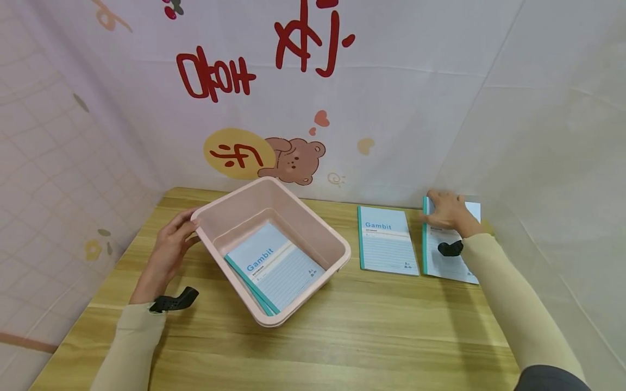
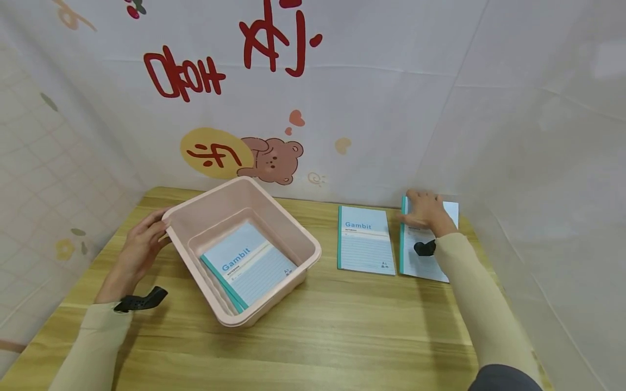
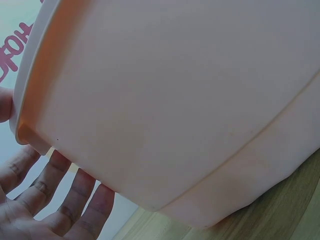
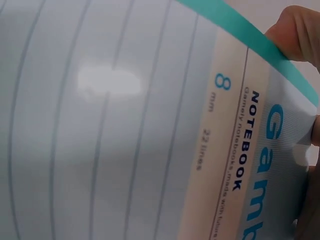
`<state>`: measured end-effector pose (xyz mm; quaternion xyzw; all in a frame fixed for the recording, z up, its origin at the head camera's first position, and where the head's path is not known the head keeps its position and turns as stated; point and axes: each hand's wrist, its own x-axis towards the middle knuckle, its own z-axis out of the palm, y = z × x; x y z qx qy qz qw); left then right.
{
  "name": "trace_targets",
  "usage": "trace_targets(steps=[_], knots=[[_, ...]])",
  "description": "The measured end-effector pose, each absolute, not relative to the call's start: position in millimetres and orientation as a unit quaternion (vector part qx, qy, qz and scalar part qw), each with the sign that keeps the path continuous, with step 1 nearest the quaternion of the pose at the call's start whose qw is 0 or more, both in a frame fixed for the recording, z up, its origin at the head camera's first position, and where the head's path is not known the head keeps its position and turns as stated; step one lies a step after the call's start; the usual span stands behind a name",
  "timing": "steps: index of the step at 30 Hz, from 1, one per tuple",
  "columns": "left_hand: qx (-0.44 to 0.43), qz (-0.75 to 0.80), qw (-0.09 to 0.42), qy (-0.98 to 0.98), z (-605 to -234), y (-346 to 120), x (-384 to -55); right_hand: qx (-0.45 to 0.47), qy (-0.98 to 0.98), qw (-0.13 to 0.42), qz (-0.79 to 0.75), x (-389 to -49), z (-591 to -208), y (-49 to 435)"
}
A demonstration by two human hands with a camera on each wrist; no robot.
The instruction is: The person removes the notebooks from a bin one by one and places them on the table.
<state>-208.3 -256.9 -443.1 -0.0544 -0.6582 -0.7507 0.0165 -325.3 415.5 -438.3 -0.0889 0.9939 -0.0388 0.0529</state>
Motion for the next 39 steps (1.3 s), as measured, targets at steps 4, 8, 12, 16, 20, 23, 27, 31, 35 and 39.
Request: trace_targets(steps=[4, 8, 12, 16, 20, 23, 27, 31, 35, 39], knots=[[-0.057, -0.750, 0.018, -0.658, -443.6, -257.5, -208.4, -0.087, 0.993, 0.066, -0.039, -328.1, -450.7, 418.4], [-0.056, -0.750, 0.017, -0.659, -442.8, -257.0, -208.2, -0.078, 0.992, 0.086, -0.044, -331.5, -461.1, 421.3], [-0.050, -0.748, 0.015, -0.662, -442.2, -255.4, -208.3, -0.078, 0.991, 0.097, -0.046, -331.6, -467.4, 423.5], [-0.049, -0.748, 0.016, -0.662, -442.0, -255.0, -208.0, -0.082, 0.990, 0.094, -0.066, -330.0, -471.2, 424.1], [-0.054, -0.749, 0.016, -0.660, -442.2, -255.5, -207.7, -0.087, 0.989, 0.081, -0.090, -328.1, -473.3, 423.1], [-0.056, -0.749, 0.016, -0.660, -442.4, -255.9, -208.0, -0.089, 0.988, 0.077, -0.101, -327.2, -473.9, 422.2], [-0.056, -0.747, 0.017, -0.662, -442.6, -256.2, -208.8, -0.075, 0.987, 0.086, -0.115, -325.7, -472.2, 422.2], [-0.056, -0.745, 0.015, -0.664, -443.4, -256.3, -209.3, -0.058, 0.986, 0.088, -0.125, -321.4, -469.4, 421.8], [-0.056, -0.745, 0.016, -0.665, -443.9, -256.9, -208.8, -0.053, 0.987, 0.078, -0.133, -315.2, -466.8, 418.7], [-0.055, -0.744, 0.016, -0.666, -443.9, -257.6, -208.0, -0.048, 0.986, 0.061, -0.144, -308.9, -465.4, 413.6]])
